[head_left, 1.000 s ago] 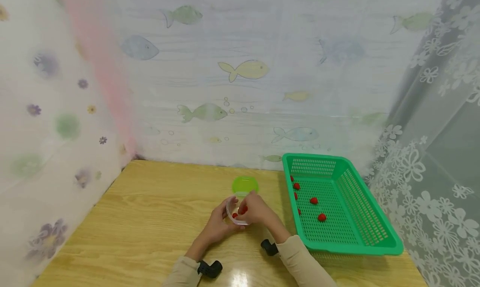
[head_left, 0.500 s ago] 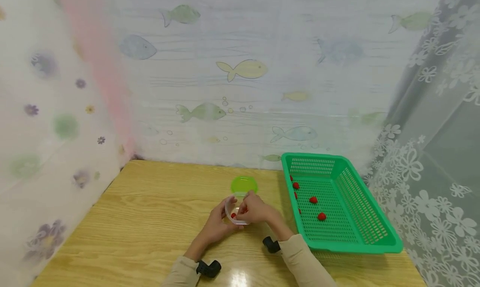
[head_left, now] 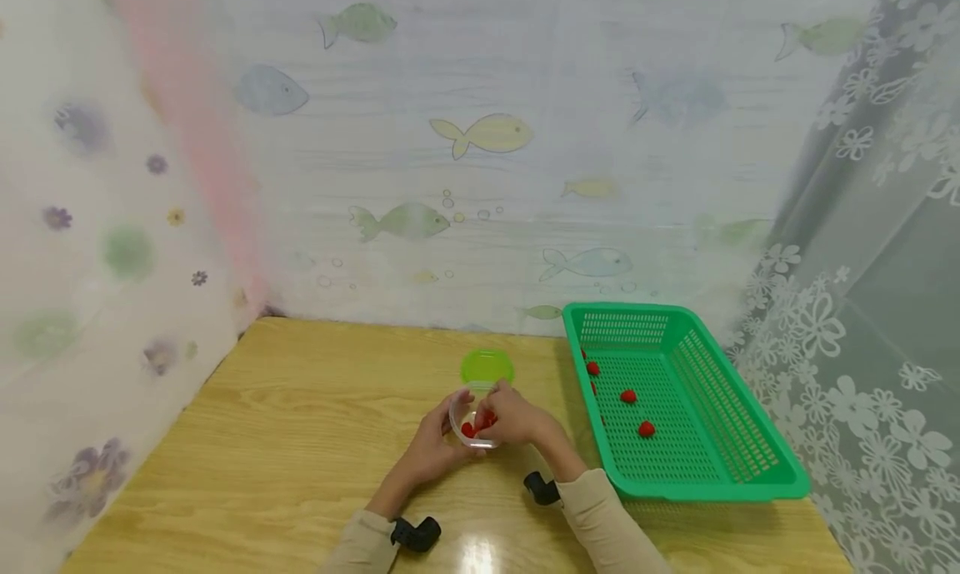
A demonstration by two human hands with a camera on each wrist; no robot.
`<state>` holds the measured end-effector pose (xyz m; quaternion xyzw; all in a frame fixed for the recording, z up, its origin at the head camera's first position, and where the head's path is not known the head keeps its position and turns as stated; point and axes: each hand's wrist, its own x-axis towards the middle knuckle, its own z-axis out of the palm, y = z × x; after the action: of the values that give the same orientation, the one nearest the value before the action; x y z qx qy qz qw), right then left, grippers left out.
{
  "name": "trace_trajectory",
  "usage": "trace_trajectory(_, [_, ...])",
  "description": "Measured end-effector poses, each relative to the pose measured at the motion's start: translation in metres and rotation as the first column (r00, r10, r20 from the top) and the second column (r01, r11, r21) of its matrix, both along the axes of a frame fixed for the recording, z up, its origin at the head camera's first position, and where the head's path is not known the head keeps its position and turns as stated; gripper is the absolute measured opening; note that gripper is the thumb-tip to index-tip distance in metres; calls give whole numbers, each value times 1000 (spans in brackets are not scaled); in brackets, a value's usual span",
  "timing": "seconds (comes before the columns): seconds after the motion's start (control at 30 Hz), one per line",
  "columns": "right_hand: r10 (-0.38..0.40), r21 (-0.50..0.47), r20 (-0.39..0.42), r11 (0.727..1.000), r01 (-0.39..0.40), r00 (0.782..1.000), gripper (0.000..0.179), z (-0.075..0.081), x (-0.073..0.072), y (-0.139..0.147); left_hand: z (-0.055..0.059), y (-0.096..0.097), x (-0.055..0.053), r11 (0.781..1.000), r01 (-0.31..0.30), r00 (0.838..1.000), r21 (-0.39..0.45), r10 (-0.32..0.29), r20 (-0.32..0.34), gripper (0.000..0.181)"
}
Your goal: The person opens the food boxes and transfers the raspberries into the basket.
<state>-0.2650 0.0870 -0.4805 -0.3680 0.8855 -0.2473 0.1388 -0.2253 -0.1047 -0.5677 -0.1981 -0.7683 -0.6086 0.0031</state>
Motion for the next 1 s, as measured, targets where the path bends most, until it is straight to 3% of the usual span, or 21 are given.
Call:
trace_trajectory(0.17, [-21,-20,-29,1000,21,999,4,-1,2,-1,-1,0,-1,1000,14,1000,11,-14,5,93])
trace_trajectory(0.5, [-126,-116,20,985,127,992,8,-10,5,-2,0,0,1,1000,4,1000,27,-5,9,92])
trace_trajectory(0.77, [-204,-248,88,944,219,975,10,-19,10,0,2,0,1,999,6,1000,31,-6,12,92])
trace_trajectory(1.0, [-277,-372,38,888,270,960,11,-29,10,-1,1,2,0,1000,-18,1000,-2,18,9,92])
